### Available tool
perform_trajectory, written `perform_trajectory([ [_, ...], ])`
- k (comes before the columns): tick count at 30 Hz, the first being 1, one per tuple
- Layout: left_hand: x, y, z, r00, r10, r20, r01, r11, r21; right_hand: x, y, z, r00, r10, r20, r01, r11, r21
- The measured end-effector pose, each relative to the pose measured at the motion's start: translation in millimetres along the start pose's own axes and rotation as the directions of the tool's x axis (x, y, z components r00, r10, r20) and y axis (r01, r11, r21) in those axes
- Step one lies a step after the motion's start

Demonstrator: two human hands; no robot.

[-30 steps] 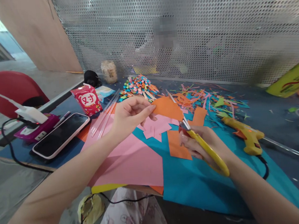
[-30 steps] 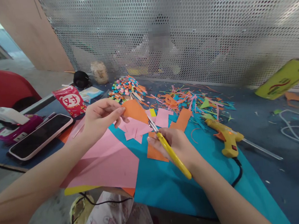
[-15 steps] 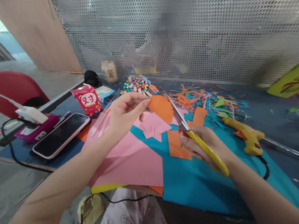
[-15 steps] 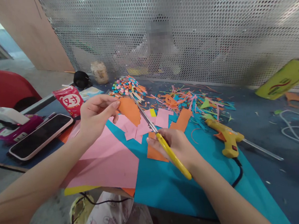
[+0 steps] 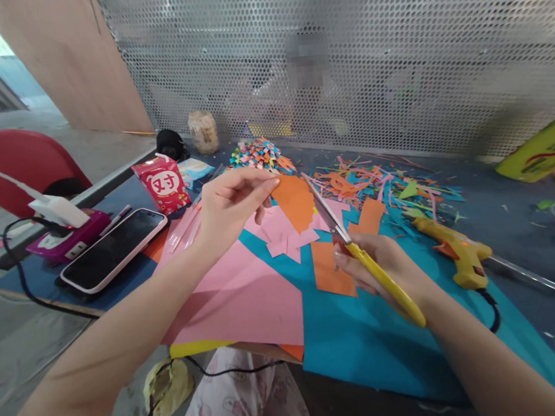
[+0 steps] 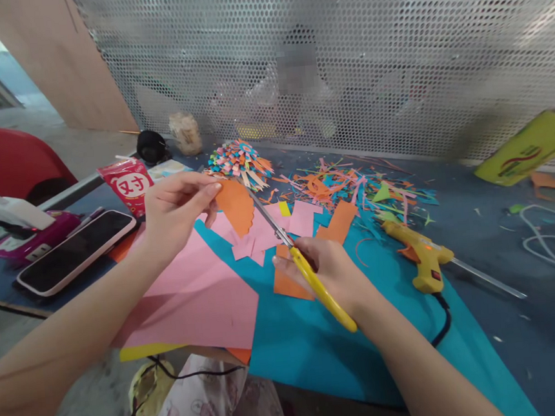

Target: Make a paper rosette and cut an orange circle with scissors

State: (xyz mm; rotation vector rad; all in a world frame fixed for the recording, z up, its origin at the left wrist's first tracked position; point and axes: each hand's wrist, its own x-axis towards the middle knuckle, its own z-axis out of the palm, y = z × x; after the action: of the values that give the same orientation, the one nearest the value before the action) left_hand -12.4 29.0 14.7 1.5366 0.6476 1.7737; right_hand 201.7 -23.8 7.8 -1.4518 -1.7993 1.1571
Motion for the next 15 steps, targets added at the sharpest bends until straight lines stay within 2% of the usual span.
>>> perform_trajectory([
  [6,1.2,-2.1,-1.7,1.0,0.001,-0.015,-0.001,1.0,-0.01,1.0,0.4,-1.3,0.999,-0.041,0.004,0.041,0.998,-0.049],
  [15,2.5,-2.5,-3.9,1.0,-0.009,-0.016,0.009,1.0,-0.005,1.3,-0.7,-2.4,0.999,-0.035,0.019,0.036,0.996,-0.084],
])
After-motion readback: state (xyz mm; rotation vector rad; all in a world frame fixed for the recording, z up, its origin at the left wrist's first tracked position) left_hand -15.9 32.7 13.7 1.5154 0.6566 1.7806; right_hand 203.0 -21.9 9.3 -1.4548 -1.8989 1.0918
